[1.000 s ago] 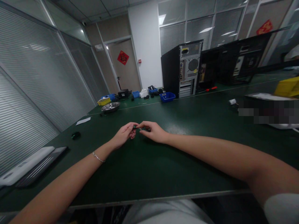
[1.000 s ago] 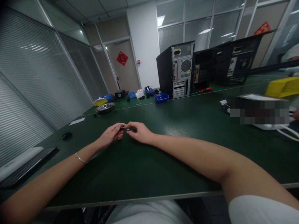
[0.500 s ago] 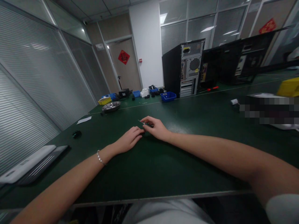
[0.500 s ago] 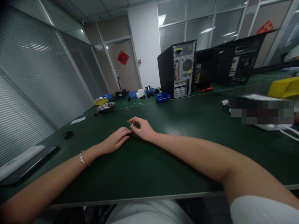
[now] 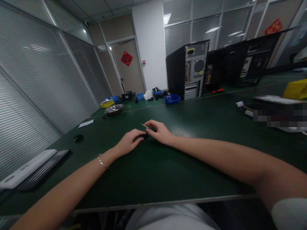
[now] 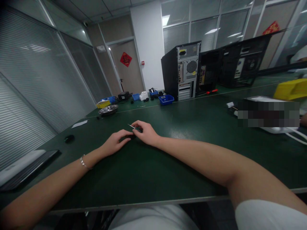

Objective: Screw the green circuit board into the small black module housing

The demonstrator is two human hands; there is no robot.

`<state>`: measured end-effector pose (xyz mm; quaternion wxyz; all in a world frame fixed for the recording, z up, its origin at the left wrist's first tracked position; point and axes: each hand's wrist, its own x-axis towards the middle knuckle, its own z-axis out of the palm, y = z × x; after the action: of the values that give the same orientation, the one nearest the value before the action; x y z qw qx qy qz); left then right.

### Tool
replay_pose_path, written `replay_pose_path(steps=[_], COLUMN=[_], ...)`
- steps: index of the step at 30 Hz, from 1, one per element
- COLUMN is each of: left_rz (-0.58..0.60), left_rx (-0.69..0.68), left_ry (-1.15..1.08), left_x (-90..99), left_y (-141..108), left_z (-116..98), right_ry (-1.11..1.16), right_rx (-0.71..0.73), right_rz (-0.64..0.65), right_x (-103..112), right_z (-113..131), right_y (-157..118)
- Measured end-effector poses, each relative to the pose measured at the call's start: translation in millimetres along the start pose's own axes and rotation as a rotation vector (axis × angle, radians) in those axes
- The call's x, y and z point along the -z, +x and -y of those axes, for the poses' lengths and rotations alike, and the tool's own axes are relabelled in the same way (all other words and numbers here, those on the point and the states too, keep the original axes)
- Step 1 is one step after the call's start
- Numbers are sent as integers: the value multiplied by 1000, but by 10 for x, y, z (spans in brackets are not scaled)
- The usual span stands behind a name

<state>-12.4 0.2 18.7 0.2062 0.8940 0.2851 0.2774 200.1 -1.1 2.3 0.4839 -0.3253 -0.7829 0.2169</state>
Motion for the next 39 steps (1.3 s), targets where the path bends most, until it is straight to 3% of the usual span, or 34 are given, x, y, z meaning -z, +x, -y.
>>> replay_pose_path(steps=[5, 9, 11, 13, 16, 20, 24, 33, 39], left_rz=[5, -100, -92, -104, -224, -336, -311, -269, -277], left_rx=[-44, -22, 4, 57, 182, 365, 449, 502, 483], left_ry=[-6, -19, -39, -102, -275, -527, -708, -887, -900], left_x=[-1, 14, 18, 24, 54, 98, 70, 70, 60], left_y=[21, 25, 25, 34, 61, 88, 86, 89, 83], left_z=[-2, -64, -87, -83, -5, 170, 258, 221, 237], right_ry=[-2, -3, -9, -16, -58, -211, -382, -416, -356], right_rx=[3, 24, 32, 31, 28, 44, 104, 116, 74], right_rz=[-12, -9, -18, -29, -9, 209, 333, 369, 328], right_x=[-6, -11, -10, -7, -3, -18, -44, -45, -42], right_z=[17, 7, -4, -10, -3, 20, 29, 12, 4], right_y=[-1, 1, 2, 2, -2, -10, -18, -26, -31])
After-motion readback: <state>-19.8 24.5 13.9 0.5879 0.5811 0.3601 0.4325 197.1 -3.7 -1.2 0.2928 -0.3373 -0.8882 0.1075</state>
